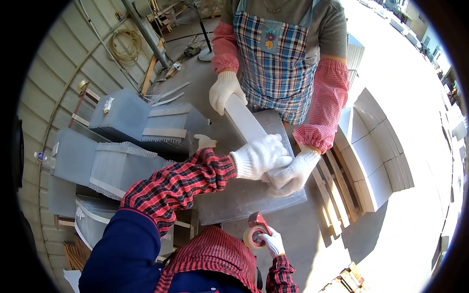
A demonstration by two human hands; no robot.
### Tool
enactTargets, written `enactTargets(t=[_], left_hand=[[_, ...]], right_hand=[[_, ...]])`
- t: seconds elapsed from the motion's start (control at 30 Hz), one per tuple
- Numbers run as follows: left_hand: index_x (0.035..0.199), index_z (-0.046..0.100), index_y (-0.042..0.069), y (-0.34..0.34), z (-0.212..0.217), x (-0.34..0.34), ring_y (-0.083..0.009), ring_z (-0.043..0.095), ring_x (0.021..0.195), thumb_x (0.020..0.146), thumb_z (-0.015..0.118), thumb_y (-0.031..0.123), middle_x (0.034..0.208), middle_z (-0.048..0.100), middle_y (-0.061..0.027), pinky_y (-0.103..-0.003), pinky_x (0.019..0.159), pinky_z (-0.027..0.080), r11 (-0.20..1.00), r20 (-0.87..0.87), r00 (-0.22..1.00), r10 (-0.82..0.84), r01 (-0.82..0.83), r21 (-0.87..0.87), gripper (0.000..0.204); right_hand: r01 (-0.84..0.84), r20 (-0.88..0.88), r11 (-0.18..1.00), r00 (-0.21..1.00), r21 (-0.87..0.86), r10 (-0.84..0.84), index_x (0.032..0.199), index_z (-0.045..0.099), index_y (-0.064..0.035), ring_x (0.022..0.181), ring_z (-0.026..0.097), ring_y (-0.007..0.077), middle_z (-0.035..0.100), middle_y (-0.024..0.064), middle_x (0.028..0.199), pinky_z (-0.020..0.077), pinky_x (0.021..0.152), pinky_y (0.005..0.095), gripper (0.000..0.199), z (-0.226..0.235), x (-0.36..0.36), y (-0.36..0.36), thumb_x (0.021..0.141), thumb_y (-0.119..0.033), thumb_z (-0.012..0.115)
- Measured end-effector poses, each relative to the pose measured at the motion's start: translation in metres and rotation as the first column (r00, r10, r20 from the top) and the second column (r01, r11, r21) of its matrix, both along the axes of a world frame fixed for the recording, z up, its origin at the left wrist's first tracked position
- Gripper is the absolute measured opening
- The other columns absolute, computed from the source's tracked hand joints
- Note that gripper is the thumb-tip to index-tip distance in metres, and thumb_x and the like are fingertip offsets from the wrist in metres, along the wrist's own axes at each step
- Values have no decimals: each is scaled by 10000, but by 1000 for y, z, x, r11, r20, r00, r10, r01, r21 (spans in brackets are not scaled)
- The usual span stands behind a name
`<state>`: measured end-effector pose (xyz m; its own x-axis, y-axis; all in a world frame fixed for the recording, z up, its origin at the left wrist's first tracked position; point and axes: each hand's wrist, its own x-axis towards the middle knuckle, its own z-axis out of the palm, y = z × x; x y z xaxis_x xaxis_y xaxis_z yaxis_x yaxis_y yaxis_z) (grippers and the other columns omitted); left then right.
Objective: The person places gray rectangular boards into a cardboard box with the help of a coworker. They then apply packing tape to seal the box. The person also handles stacks of gray boards and wooden pallets in a warehouse setting.
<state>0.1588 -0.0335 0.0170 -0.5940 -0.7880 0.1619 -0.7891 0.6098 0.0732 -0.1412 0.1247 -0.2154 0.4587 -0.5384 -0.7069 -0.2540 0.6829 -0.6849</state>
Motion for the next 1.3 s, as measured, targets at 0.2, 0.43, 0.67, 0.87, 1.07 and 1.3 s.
enactTargets(t=[0.2,0.43,0.67,0.87,1.07,1.3], left_hand=[[1340,565,159,12,-17,1,-255,553,1258,835,704,258,1243,620,-68,-460,1163,329,972,-169,983,71,-106,-208,533],[1487,441,144,51,-36,30,-298,339,1474,906,686,331,1502,455,-95,-566,1235,127,988,-380,922,-73,16,-153,658],[1217,688,93,41,-48,69,-309,562,1302,923,675,102,1323,660,-78,-527,1225,242,945,-840,477,-257,306,-115,294],[1144,693,66,43,-14,75,-324,623,1096,954,613,156,1091,687,-130,-451,1094,407,954,-883,465,-68,288,78,225],[1128,692,60,42,4,95,-195,636,1018,1071,456,539,1050,685,-52,-359,1010,454,533,-734,19,678,676,510,537],[1284,626,1,68,47,118,-127,604,1089,1076,409,570,1200,660,-45,-315,1035,432,396,-718,122,685,765,507,644]], right_hand=[[259,7,965,966,-49,-259,1391,574,50,838,668,174,677,93,1075,580,725,301,624,133,-29,41,773,25,659],[435,50,773,883,-461,-466,1332,606,39,837,654,165,677,89,1017,535,764,293,587,288,117,25,770,-128,627],[501,114,576,809,-646,-576,1352,559,49,806,639,161,662,97,986,536,760,282,547,320,185,5,835,-124,601],[402,23,541,817,-739,-576,1365,611,9,942,638,158,679,97,1154,510,871,299,522,333,193,-8,853,-88,617],[95,-111,366,857,-926,-503,1315,632,5,1157,624,263,650,139,1239,476,1023,367,487,334,181,-18,831,-32,677],[-330,-287,-46,874,-943,-393,1274,639,-26,1113,622,390,635,191,1202,497,971,437,578,325,184,-37,707,84,668]])
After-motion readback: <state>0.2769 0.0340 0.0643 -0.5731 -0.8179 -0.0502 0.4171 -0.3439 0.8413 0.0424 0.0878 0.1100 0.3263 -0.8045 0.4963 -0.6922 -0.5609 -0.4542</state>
